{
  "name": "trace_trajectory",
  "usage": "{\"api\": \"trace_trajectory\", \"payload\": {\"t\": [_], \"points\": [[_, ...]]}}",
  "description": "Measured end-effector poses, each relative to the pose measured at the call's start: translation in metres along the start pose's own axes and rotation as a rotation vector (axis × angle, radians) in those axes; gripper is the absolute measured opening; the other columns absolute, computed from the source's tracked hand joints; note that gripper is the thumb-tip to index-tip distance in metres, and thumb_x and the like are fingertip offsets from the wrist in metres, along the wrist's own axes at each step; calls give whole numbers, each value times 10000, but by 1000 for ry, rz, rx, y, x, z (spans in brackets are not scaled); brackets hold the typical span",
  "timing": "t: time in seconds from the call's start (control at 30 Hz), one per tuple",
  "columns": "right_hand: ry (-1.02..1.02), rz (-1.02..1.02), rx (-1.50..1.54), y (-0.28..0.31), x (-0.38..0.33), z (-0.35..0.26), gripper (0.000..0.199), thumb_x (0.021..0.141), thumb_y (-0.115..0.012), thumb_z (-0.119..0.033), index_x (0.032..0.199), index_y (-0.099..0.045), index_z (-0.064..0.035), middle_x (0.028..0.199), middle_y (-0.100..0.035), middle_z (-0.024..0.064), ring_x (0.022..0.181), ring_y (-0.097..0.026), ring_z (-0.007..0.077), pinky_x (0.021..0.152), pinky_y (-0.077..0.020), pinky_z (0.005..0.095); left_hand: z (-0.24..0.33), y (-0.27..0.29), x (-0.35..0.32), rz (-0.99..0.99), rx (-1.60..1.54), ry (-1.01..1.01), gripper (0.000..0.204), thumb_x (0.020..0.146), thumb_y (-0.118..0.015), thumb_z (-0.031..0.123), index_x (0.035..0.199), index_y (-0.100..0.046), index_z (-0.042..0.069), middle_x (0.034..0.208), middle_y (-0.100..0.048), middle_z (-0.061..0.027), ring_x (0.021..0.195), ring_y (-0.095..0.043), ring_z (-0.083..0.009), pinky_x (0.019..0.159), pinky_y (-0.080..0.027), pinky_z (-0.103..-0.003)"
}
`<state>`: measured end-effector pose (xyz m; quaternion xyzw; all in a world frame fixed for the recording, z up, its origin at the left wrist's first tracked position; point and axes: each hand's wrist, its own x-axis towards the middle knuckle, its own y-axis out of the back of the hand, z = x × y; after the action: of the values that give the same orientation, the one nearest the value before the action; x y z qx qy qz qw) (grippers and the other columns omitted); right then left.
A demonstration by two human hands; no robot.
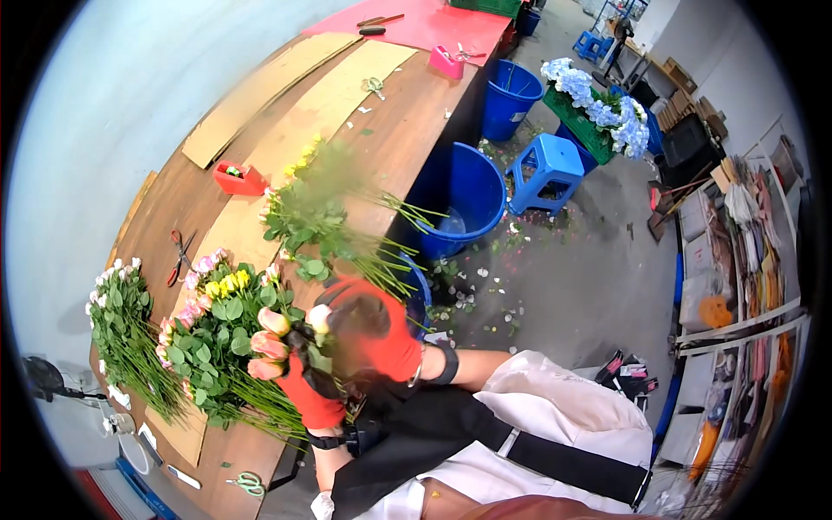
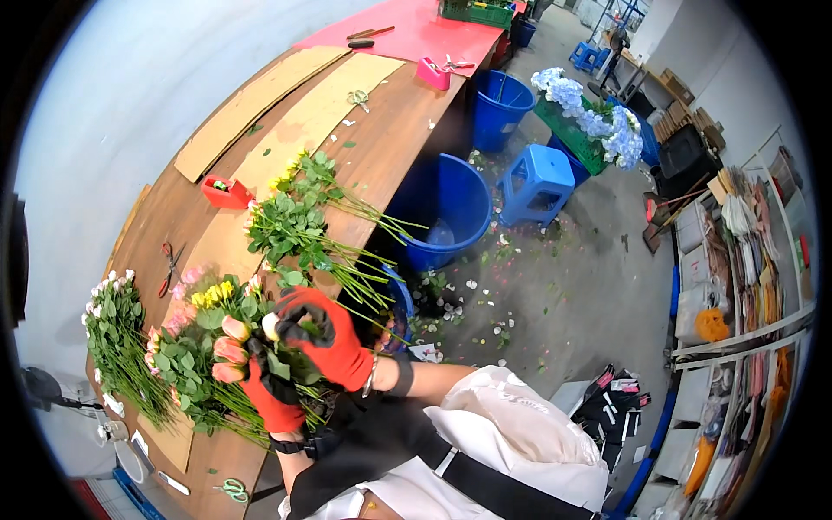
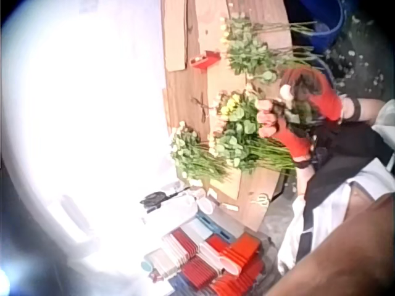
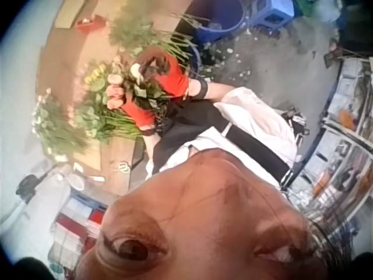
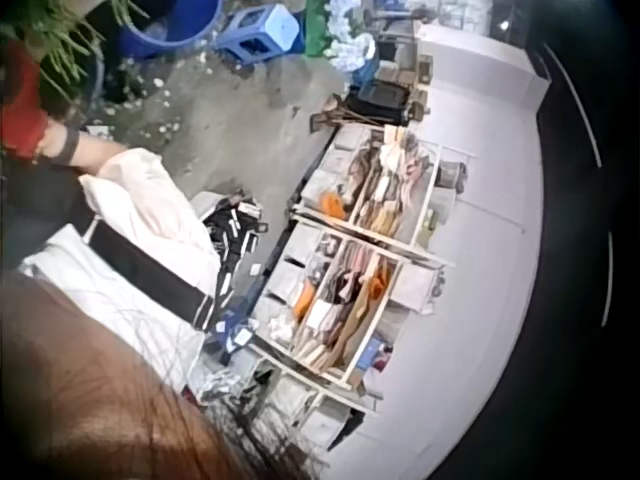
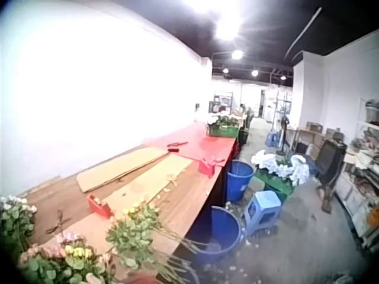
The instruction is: Inspecting and cleaning rose blossoms by removing outer petals and checking for quality.
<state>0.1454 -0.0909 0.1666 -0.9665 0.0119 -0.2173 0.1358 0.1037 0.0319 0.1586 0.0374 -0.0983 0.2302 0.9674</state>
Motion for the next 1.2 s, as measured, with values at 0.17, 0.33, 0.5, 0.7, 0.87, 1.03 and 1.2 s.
{"api": "trace_trajectory", "payload": {"t": [0.17, 0.33, 0.5, 0.7, 0.87, 1.03, 1.2], "points": [[79, -388, -813, 69, 17, 14, 366, 669, -797, -185, 980, -647, -63, 1026, -658, 111, 1064, -569, 354, 1007, -381, 473, 8, 56, 25, -96, 591, -227, 332, 962, -463, 91, 1256, -541, -42, 1209, -600, -136, 1079, -554, -250, 964, -415, -333], [-134, -763, -920, 69, 18, 19, 1022, 627, -821, -424, 1458, -319, -106, 1457, -332, 246, 1365, -274, 447, 1107, -263, 501, 2, 55, 48, -51, 476, -147, 314, 828, -586, 41, 1139, -587, -8, 1064, -618, -168, 952, -570, -292, 860, -456, -357], [-111, -780, -823, 44, -13, 71, 928, 657, -830, -328, 1441, -368, -146, 1375, -469, 221, 1252, -449, 397, 1053, -355, 448, -15, 33, 76, 81, 543, -368, 375, 747, -628, 31, 1118, -581, -5, 1056, -612, -220, 978, -576, -401, 863, -468, -400], [-447, -671, -472, 92, -19, 99, 528, 775, -747, -145, 1270, -572, -88, 1043, -679, 161, 926, -672, 311, 801, -516, 369, -63, 71, 109, -128, 761, -217, 651, 672, -751, 31, 1266, -492, -21, 1193, -613, -134, 1063, -599, -221, 929, -471, -312], [-413, -559, -733, 115, 7, 140, 445, 798, -730, -130, 1218, -607, -48, 1052, -676, 192, 926, -682, 304, 786, -527, 353, -127, 57, 117, -76, -524, 372, 287, 871, -589, 89, 1152, -546, 52, 1064, -613, -89, 940, -601, -218, 812, -501, -331], [-337, -411, -1006, 123, 76, 224, 453, 816, -685, -227, 1228, -600, -58, 1128, -649, 201, 1021, -615, 387, 855, -497, 441, -174, 64, 76, -86, -489, 459, 249, 910, -545, 51, 1160, -552, 47, 1103, -617, -71, 997, -607, -202, 863, -505, -319], [447, -413, -1326, 85, 117, 235, 529, 759, -744, -298, 1231, -569, -137, 1049, -625, 127, 938, -600, 356, 778, -475, 443, -208, 86, 12, 81, -538, 605, 303, 988, -463, 91, 1267, -516, -13, 1226, -603, -117, 1068, -613, -220, 948, -504, -355]]}}
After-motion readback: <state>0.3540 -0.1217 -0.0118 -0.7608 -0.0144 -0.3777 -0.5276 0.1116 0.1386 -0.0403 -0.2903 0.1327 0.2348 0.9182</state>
